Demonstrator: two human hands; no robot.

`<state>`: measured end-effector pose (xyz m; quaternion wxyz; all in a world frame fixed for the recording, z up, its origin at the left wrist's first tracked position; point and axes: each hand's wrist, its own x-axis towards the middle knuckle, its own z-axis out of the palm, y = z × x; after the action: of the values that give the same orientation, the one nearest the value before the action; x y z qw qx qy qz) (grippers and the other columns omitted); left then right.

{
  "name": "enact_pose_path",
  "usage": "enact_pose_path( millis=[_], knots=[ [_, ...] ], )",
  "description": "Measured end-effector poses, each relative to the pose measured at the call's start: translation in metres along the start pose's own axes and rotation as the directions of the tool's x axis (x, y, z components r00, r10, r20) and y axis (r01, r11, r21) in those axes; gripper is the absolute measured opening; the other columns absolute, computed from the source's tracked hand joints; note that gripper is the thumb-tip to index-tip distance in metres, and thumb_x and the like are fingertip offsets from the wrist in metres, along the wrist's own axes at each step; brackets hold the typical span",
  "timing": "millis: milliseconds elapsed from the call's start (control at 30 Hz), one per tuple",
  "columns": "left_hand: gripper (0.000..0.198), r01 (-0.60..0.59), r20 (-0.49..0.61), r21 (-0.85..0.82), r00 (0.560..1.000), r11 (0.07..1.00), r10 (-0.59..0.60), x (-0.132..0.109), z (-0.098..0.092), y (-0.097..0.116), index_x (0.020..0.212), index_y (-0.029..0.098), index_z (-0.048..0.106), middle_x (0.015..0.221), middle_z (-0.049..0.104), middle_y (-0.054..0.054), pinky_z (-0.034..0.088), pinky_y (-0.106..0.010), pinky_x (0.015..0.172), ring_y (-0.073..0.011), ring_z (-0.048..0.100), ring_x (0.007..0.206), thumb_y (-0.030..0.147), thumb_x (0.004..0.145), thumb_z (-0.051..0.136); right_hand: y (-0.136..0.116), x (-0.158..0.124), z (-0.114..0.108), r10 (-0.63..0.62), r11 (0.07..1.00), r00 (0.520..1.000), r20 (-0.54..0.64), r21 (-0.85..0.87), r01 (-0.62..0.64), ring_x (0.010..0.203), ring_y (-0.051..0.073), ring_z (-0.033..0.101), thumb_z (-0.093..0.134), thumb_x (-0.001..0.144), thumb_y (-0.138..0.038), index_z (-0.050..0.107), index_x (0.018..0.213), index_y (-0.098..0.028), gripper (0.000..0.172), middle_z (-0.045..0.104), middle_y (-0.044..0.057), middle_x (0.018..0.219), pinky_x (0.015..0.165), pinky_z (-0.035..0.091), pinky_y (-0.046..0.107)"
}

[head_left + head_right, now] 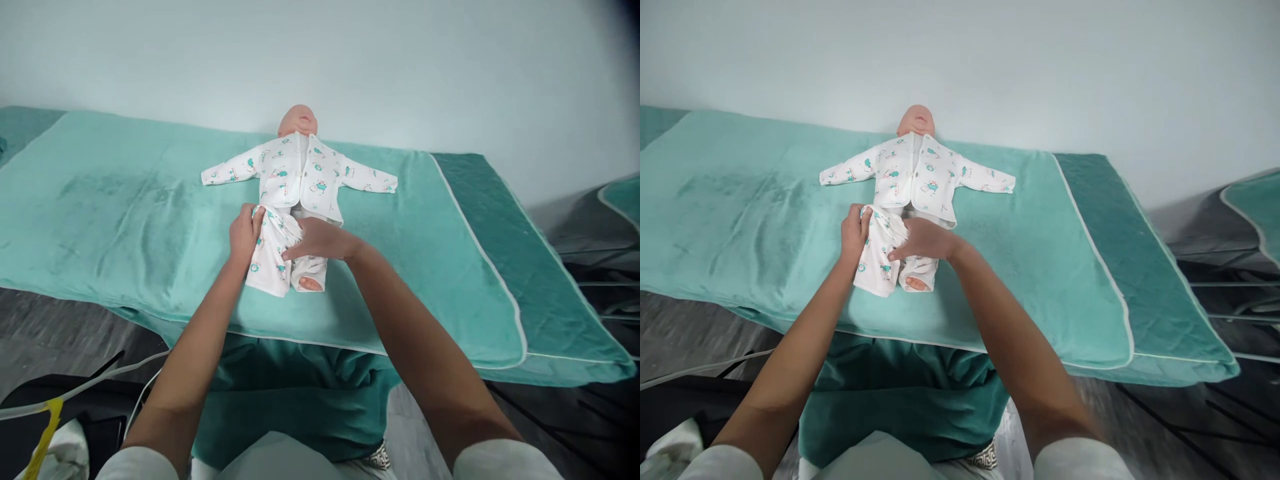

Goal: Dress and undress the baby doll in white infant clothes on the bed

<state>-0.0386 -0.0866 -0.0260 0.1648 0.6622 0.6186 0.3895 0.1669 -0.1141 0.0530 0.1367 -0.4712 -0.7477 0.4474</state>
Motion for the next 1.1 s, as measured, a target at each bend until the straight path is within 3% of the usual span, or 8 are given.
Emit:
enact_pose_path(
  millis=[367,567,700,767,833,900,1000,1100],
  knots=[
    [0.036,-0.066,-0.070,-0.231,0.996,0.971,0.051,-0.007,-0.003,0.000,0.089,0.023,0.055,0.078,0.063,0.000,0.039,-0.028,0.070,-0.0176,0.058,0.074,0.057,0.101,0.048,0.000,0.005,0.016,0.063,0.998,0.962,-0.264,0.009,-0.062,0.074,0.018,0.058,0.062,0.070,-0.026,0.068,0.083,-0.017,0.017,0.067,-0.001,0.077,0.066,0.041,0.028],
    [0.032,-0.055,-0.098,-0.294,0.995,0.954,0.027,-0.005,-0.002,0.002,0.088,0.023,0.053,0.076,0.059,0.002,0.039,-0.028,0.069,-0.0158,0.055,0.072,0.053,0.099,0.055,0.001,0.010,0.027,0.040,0.998,0.902,-0.429,-0.025,-0.056,0.080,0.022,0.060,0.055,0.075,-0.027,0.067,0.085,-0.019,0.017,0.073,0.003,0.083,0.070,0.041,0.032],
    [0.033,-0.043,-0.250,-0.371,0.967,0.928,-0.055,-0.022,-0.008,0.002,0.086,0.024,0.046,0.077,0.051,0.004,0.040,-0.028,0.068,-0.0135,0.048,0.068,0.052,0.096,0.061,0.001,0.011,0.030,0.045,0.995,0.887,-0.461,-0.059,-0.081,0.078,0.022,0.060,0.054,0.075,-0.027,0.062,0.079,-0.021,0.011,0.072,0.004,0.083,0.070,0.040,0.033],
    [0.036,-0.004,-0.201,-0.374,0.977,0.928,-0.077,-0.040,-0.015,0.002,0.081,0.024,0.045,0.074,0.049,0.003,0.039,-0.029,0.066,-0.0138,0.047,0.067,0.053,0.097,0.058,0.001,0.011,0.030,0.045,0.994,0.889,-0.455,-0.065,-0.083,0.078,0.022,0.059,0.055,0.074,-0.027,0.061,0.078,-0.021,0.009,0.072,0.004,0.082,0.071,0.040,0.033],
    [0.042,0.000,-0.028,-0.296,1.000,0.955,-0.008,-0.060,-0.022,0.002,0.074,0.023,0.045,0.067,0.047,0.003,0.037,-0.031,0.067,-0.0150,0.045,0.065,0.056,0.099,0.053,0.002,0.011,0.030,0.043,0.995,0.894,-0.447,-0.065,-0.080,0.079,0.022,0.059,0.055,0.074,-0.027,0.061,0.079,-0.021,0.010,0.072,0.004,0.083,0.071,0.041,0.033],
    [0.046,-0.063,0.111,-0.199,0.990,0.978,0.087,-0.079,-0.027,0.003,0.069,0.023,0.042,0.063,0.045,0.002,0.035,-0.033,0.070,-0.0162,0.044,0.065,0.057,0.101,0.047,0.003,0.011,0.030,0.033,0.995,0.894,-0.446,-0.070,-0.072,0.079,0.023,0.060,0.056,0.074,-0.027,0.063,0.081,-0.021,0.012,0.073,0.004,0.084,0.072,0.041,0.033],
    [0.047,-0.114,0.149,-0.155,0.979,0.981,0.137,-0.093,-0.030,0.003,0.070,0.024,0.038,0.063,0.044,0.001,0.033,-0.034,0.070,-0.0180,0.043,0.065,0.056,0.103,0.037,0.004,0.010,0.030,0.017,0.994,0.891,-0.453,-0.089,-0.065,0.082,0.023,0.062,0.056,0.074,-0.027,0.065,0.084,-0.021,0.014,0.075,0.004,0.088,0.074,0.043,0.034],
    [0.045,-0.103,0.131,-0.133,0.984,0.986,0.120,-0.089,-0.030,0.001,0.072,0.025,0.037,0.064,0.045,0.000,0.030,-0.033,0.065,-0.0189,0.043,0.063,0.057,0.105,0.033,0.005,0.009,0.030,-0.001,0.994,0.892,-0.452,-0.097,-0.048,0.087,0.025,0.064,0.057,0.075,-0.026,0.067,0.091,-0.021,0.019,0.076,0.006,0.094,0.077,0.045,0.035]
  ],
)
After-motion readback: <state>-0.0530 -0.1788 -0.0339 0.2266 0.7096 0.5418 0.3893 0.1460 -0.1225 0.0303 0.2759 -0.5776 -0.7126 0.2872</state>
